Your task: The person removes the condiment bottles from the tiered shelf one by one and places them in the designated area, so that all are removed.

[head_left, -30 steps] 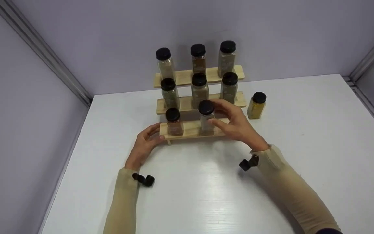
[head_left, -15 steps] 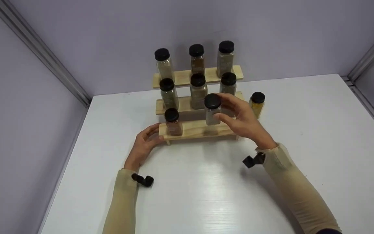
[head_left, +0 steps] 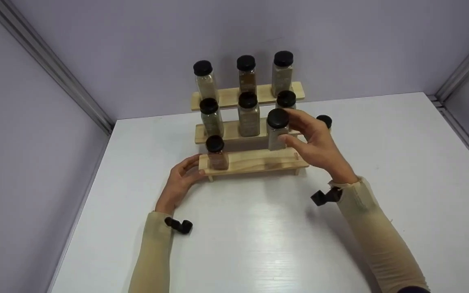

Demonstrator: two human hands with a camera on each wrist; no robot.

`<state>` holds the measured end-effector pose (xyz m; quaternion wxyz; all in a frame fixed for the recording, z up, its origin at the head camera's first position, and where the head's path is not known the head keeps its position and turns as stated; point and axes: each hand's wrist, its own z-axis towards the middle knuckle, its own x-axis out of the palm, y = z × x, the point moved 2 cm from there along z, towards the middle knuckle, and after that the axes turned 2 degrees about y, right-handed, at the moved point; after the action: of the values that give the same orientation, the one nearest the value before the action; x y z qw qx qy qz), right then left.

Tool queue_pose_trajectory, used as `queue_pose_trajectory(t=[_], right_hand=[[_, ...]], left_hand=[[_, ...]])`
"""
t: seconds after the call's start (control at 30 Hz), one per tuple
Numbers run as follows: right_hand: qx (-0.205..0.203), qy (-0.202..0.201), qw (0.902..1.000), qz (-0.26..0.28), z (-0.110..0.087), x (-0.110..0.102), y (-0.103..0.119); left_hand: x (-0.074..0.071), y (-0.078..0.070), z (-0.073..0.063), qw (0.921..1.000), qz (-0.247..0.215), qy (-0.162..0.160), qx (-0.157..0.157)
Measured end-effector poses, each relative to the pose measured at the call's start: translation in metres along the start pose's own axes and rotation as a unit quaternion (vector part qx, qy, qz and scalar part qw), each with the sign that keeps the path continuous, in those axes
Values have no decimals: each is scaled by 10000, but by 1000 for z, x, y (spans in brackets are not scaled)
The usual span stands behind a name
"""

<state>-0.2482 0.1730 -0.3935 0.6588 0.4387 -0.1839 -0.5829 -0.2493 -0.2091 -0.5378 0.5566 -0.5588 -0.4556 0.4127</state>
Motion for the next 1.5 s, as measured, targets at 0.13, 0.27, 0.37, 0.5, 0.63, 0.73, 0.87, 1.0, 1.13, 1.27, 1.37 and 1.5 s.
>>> queue_pose_trajectory(t=[0.13, 0.27, 0.37, 0.5, 0.63, 0.73, 0.87, 1.0, 1.13, 1.27, 1.37, 1.5], right_hand=[[-50, -32, 10000, -50, -2, -10, 4], [-41, -155, 9999, -8, -4, -20, 7], [-8, -256, 9997, 4, -5, -29, 8], [-8, -391, 9992, 32, -8, -41, 8], [-110, -541, 9985, 39, -9, -51, 9], [-224, -657, 9975, 127, -10, -59, 10], [-319, -821, 9959, 215, -11, -69, 10], [-246, -994, 9944, 247, -13, -80, 7], [-25, -1184, 9926, 251, -16, -89, 2], [243, -1394, 9897, 206, -20, -98, -3], [308, -1483, 9882, 238, -23, -105, -6], [283, -1496, 9876, 383, -27, -114, -15]], left_hand=[[0, 1, 1, 10000, -17, -11, -61], [0, 2, 1, 10000, 26, -30, -49], [0, 1, 2, 10000, 63, -48, -28], [1, -1, 1, 10000, -15, -35, -4], [0, -1, 1, 10000, -40, -16, -5], [-1, -1, 1, 10000, -11, -14, -14], [0, -2, 1, 10000, -53, -44, -12], [0, -4, 2, 9999, -134, -13, 14], [-1, -3, 2, 9999, -120, 49, 52], [-2, -1, 3, 10000, -20, 23, 52], [-2, 0, 3, 10000, 9, 29, 60], [-2, -1, 3, 10000, 13, 27, 52]])
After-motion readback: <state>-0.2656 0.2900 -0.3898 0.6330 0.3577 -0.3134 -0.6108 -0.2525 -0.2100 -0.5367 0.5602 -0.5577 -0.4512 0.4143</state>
